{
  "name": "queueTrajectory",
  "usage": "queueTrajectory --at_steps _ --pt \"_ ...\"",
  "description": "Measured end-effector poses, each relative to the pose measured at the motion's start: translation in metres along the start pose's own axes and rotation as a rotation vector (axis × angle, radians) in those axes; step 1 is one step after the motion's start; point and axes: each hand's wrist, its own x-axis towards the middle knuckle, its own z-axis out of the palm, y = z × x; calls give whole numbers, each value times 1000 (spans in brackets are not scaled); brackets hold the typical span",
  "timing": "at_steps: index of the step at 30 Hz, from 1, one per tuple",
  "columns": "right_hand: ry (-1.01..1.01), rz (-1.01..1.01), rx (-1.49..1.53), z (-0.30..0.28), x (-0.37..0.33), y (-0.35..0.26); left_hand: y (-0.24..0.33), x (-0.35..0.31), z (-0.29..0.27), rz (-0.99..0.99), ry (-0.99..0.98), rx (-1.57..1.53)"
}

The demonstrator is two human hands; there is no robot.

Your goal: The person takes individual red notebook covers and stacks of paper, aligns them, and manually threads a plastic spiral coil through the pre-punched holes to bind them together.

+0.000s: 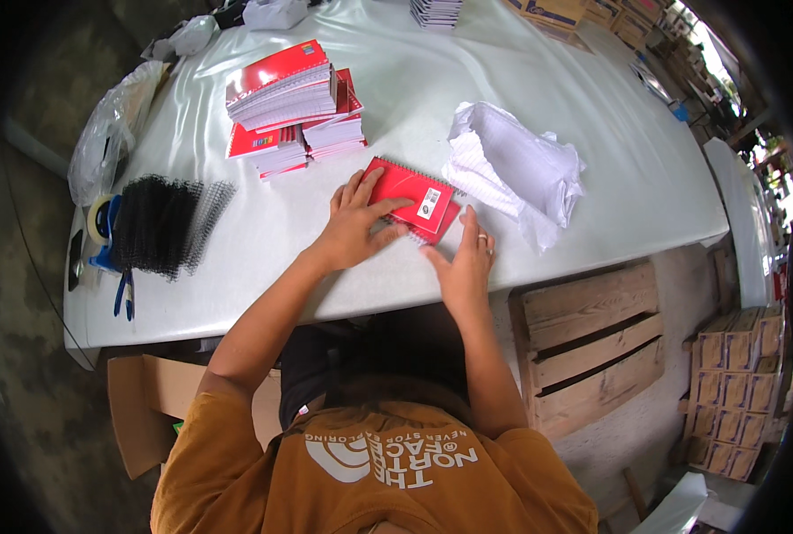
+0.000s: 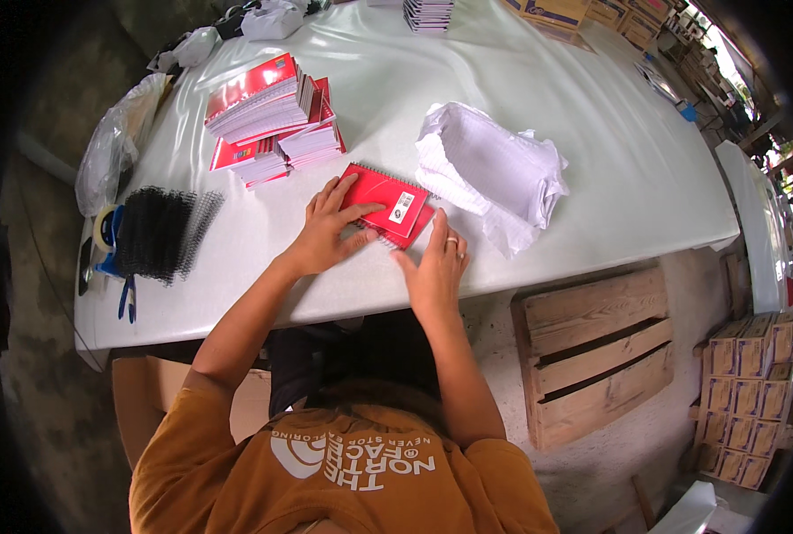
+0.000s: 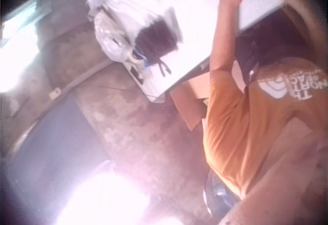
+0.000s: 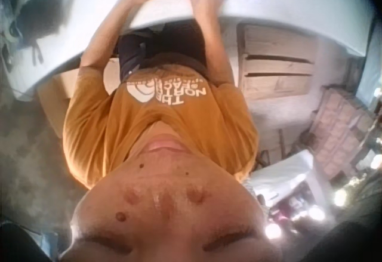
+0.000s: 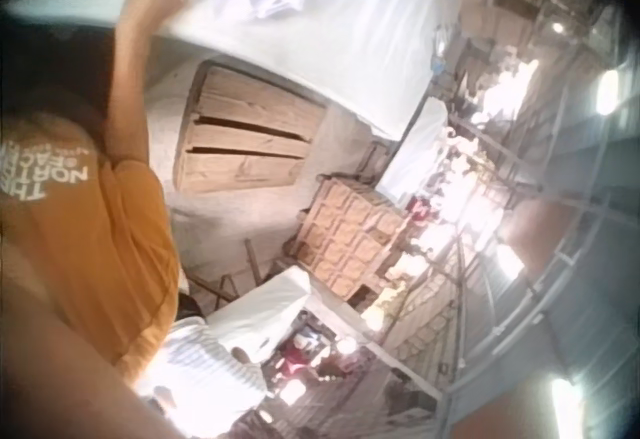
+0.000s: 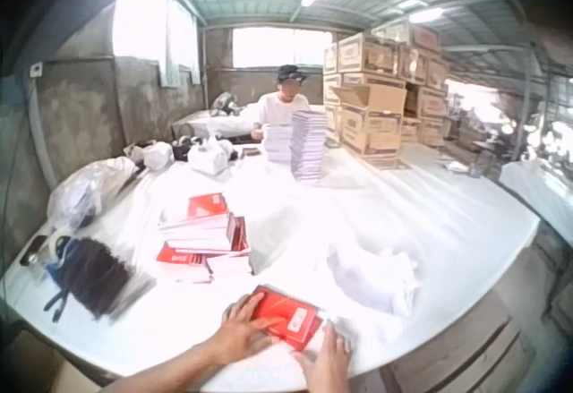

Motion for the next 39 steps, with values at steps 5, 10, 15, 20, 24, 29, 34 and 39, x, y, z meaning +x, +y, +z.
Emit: queueTrajectory --at_steps 5,10,15,20,24,29,34,39 --pt "32 -43 156 -1 28 28 -20 19 17 -77 69 -408" --pt "77 -71 155 -10 31 22 -16 13 19 -40 163 -240" --pt "76 30 170 -6 44 13 -7 12 11 -90 138 -218" --pt "112 195 274 -13 69 44 -16 36 -46 -4 367 151" --pt "47 238 282 -23 90 57 -65 72 -126 -6 698 738" --pt "39 56 287 -23 80 23 -56 65 -176 -213 296 480" --pt "201 -611 84 -18 11 -91 38 10 -152 -426 297 -161" --pt "276 -541 726 14 -9 -82 29 -42 -115 -428 246 -496"
